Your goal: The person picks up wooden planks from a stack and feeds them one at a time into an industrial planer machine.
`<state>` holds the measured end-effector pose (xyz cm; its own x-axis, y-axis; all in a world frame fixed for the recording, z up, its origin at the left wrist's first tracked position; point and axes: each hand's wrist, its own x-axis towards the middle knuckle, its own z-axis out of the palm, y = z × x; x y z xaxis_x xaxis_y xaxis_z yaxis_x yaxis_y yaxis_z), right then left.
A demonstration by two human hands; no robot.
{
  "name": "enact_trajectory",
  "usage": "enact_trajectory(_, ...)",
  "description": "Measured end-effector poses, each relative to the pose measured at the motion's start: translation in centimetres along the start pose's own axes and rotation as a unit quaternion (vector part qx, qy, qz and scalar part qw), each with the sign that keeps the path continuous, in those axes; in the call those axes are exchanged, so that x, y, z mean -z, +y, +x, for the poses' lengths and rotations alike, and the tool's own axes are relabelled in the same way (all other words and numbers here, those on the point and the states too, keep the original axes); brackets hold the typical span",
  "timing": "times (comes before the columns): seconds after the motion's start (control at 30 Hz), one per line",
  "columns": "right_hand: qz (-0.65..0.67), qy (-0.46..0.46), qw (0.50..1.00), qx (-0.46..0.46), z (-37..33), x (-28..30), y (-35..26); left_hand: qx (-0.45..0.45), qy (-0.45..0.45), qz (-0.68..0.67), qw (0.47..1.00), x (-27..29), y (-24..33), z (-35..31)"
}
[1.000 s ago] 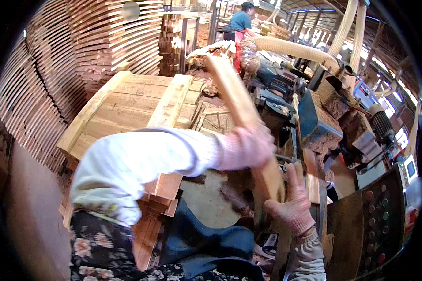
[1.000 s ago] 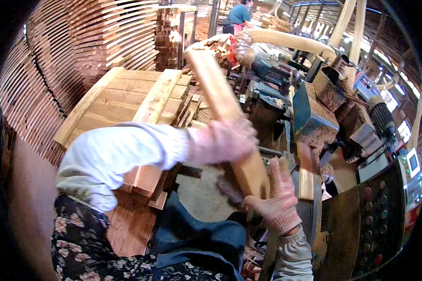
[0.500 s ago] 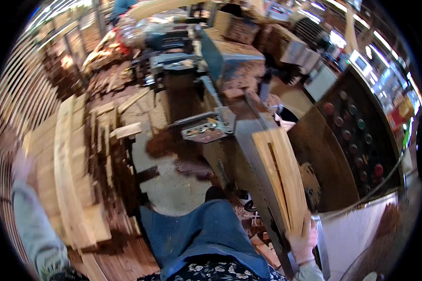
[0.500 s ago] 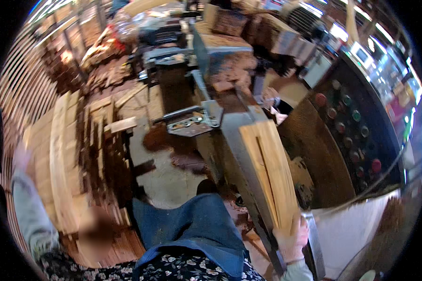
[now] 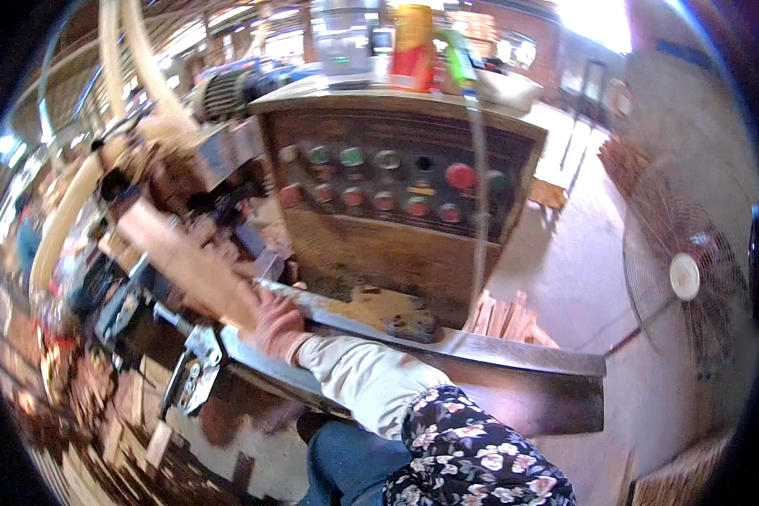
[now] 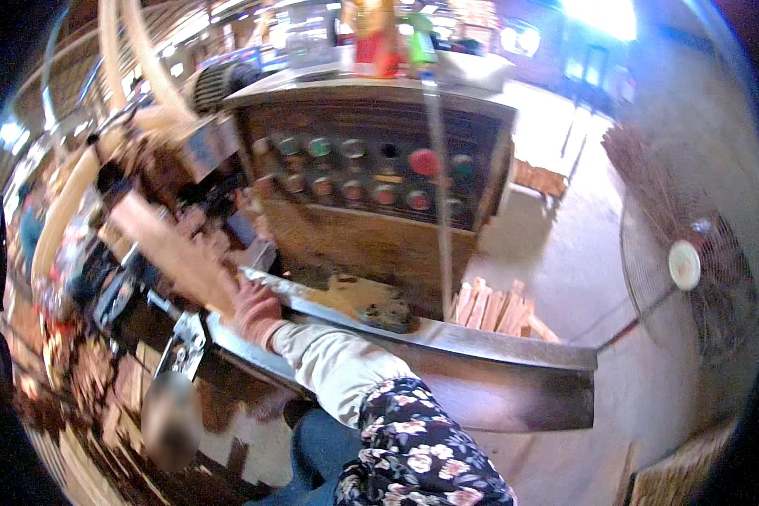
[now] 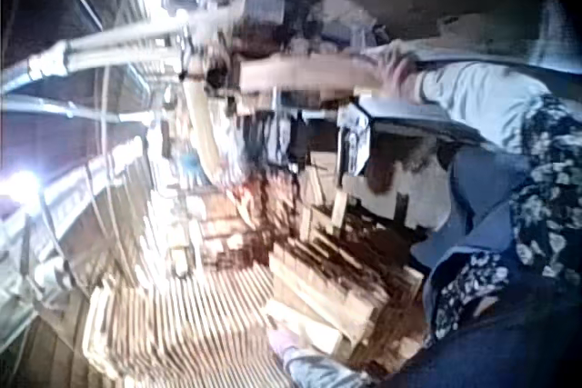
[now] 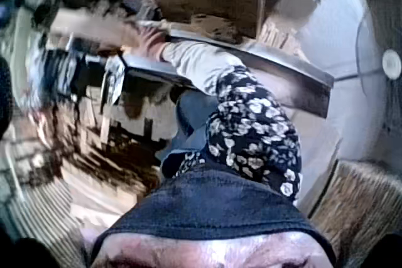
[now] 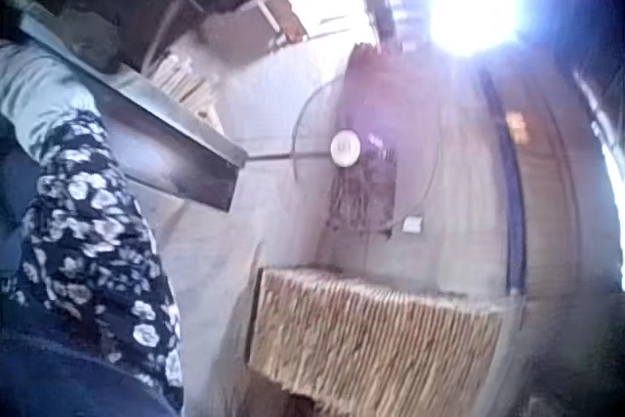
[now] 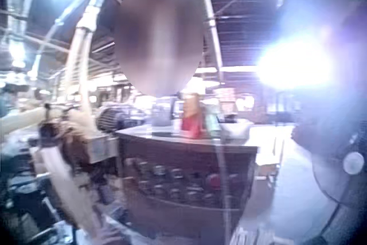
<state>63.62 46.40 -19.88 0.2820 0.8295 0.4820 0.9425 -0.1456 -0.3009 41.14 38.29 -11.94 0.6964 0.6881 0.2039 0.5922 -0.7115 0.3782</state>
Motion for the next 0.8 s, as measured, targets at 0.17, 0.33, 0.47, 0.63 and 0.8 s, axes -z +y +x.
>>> enact_trajectory(0.17, 0.062, -0.143, 0.987, 0.039, -10.0, 10.5, 5.1, 0.055, -0.057, -0.165, 0.983, -1.4, 3.1, 0.7)
enact_trajectory(0.33, 0.008, -0.233, 0.972, 0.030, -22.5, 21.4, 12.7, 0.200, -0.043, -0.307, 0.929, 1.8, -1.0, -0.1)
enact_trajectory(0.47, -0.059, -0.153, 0.981, 0.107, -24.1, 23.4, 13.9, 0.323, 0.048, -0.409, 0.852, 8.9, -5.7, -3.4)
enact_trajectory(0.63, -0.155, -0.144, 0.961, 0.178, -16.3, 15.3, 11.6, 0.464, 0.235, -0.413, 0.747, 18.8, -10.6, -16.4)
enact_trajectory(0.8, 0.002, -0.185, 0.960, 0.209, -5.4, 6.0, 7.2, 0.646, 0.123, 0.109, 0.745, 22.1, -16.8, -22.9)
